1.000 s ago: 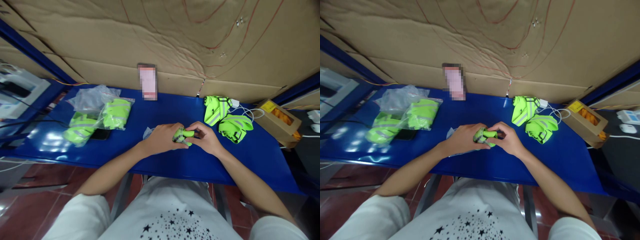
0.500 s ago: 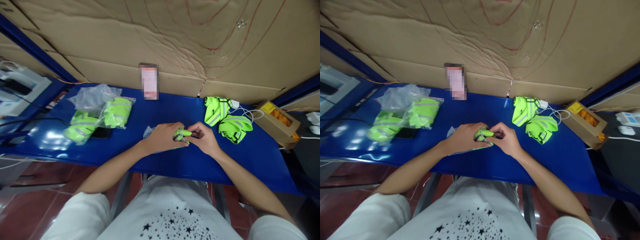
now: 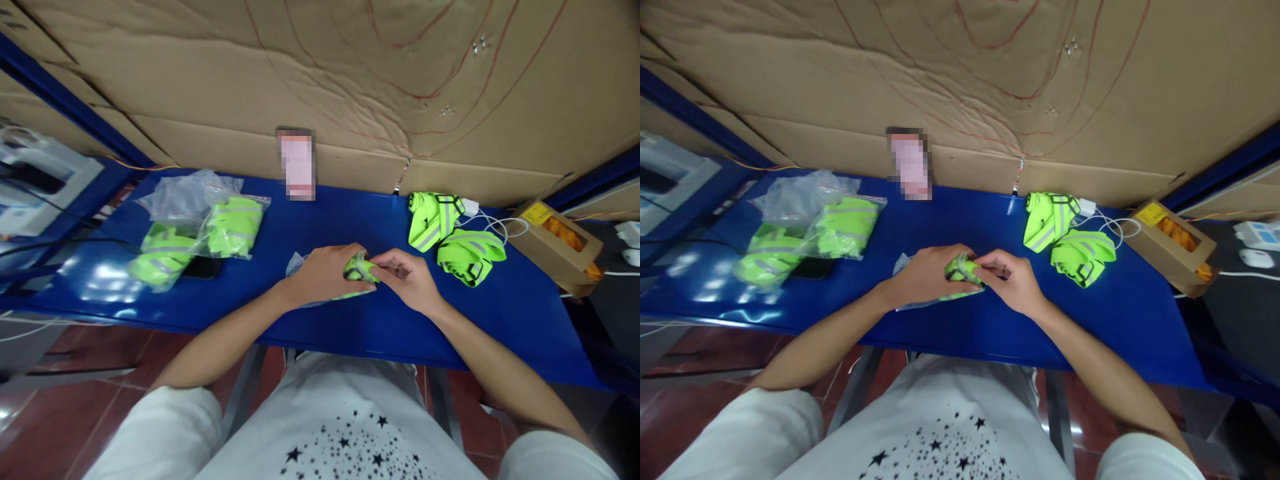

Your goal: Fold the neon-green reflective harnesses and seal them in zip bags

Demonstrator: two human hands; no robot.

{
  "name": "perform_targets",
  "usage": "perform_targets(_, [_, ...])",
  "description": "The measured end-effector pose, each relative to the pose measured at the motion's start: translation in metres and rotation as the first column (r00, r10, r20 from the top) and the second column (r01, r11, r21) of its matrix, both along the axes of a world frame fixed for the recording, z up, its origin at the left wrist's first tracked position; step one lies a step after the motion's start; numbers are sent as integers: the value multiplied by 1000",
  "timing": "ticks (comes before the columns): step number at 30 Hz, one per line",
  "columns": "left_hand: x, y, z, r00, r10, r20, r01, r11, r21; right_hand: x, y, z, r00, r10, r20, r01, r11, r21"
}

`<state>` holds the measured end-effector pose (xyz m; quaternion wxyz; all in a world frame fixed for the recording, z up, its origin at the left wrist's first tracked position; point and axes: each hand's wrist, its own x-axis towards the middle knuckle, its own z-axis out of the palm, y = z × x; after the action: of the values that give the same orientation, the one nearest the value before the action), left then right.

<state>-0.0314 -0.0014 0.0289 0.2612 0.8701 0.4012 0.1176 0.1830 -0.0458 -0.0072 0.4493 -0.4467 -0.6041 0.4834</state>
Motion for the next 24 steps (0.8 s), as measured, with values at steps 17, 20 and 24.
perform_targets(17, [-4, 1, -2, 998, -16, 54, 15, 999, 30, -6, -6, -1, 968, 216, -132, -219, 976, -13])
perform_targets(20, [-3, 0, 0, 997, -24, 75, 23, 1000, 20, -7, -8, -2, 954, 262, -142, -269, 962, -32])
perform_targets(24, [-2, -3, 5, 995, -8, 104, 10, 1000, -17, -8, -9, -2, 943, 293, -157, -300, 953, -27])
